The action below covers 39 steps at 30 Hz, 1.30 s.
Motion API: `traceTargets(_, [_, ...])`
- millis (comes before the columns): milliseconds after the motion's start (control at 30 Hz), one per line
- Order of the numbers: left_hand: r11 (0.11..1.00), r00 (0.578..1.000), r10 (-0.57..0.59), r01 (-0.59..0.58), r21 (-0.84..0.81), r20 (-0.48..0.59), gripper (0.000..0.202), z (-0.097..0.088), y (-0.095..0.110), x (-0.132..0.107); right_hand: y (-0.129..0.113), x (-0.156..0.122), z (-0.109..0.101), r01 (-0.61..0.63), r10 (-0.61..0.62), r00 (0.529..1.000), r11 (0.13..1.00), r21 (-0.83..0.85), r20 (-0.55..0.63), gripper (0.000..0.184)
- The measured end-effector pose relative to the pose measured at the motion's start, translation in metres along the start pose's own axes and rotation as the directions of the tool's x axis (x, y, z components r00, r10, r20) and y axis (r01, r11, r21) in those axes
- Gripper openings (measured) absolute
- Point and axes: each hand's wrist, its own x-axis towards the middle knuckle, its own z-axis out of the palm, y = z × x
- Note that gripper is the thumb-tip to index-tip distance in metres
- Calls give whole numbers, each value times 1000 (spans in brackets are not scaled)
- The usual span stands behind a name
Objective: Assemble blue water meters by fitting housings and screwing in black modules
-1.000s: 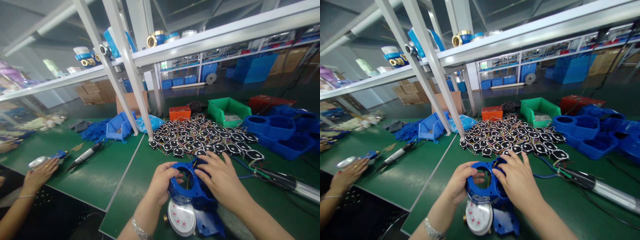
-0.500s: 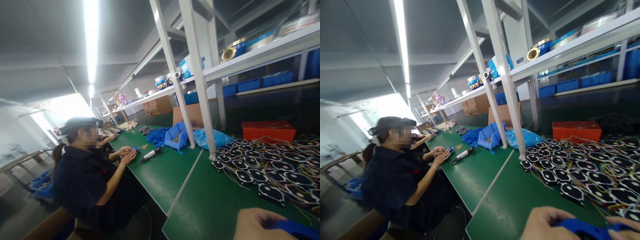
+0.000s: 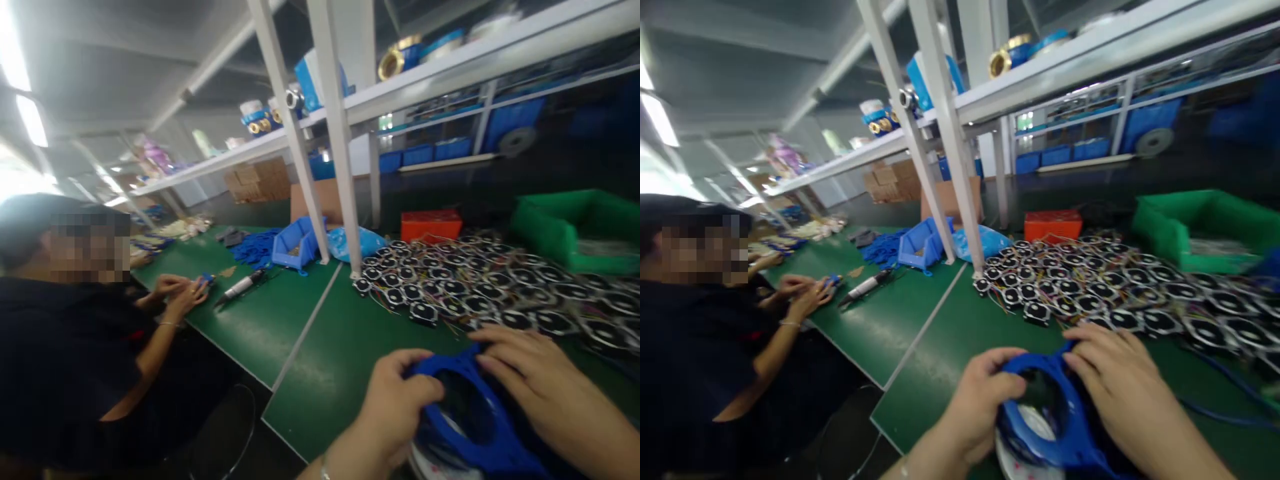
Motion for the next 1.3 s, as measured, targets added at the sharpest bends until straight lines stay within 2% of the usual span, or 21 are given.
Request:
traceTargets(100, [1000, 998, 3, -5, 29, 66, 40, -9, -2, -5, -24, 3, -13, -62, 64, 996, 998, -31, 68, 39])
traceTargets(233, [999, 995, -37, 35, 27, 94, 40, -17, -6, -11, -40, 2, -19, -169, 178, 962, 984, -59, 207, 29])
traceTargets(433, [995, 993, -72, 65, 79, 90, 42, -23, -16, -21, -47, -9, -27, -195, 209, 949, 977, -83, 235, 19])
traceTargets(667, [988, 994, -95, 88, 126, 58, 46, -34, -36, -16, -46, -22, -29, -280, 277, 942, 960, -9, 192, 16])
traceTargets(867, [990, 989, -127, 122, 72, 77, 44, -39, -41, -16, -43, -32, -22, -359, 351, 929, 931, 63, 117, 19])
traceTargets(1033, [984, 988, -136, 126, 124, 74, 48, -45, -45, -16, -43, -37, -20, -389, 378, 919, 916, 102, 111, 20])
traceTargets(1300, [973, 990, -119, 100, 207, 79, 51, -56, -52, -10, -34, -45, -11, -422, 424, 905, 896, 136, 13, 23])
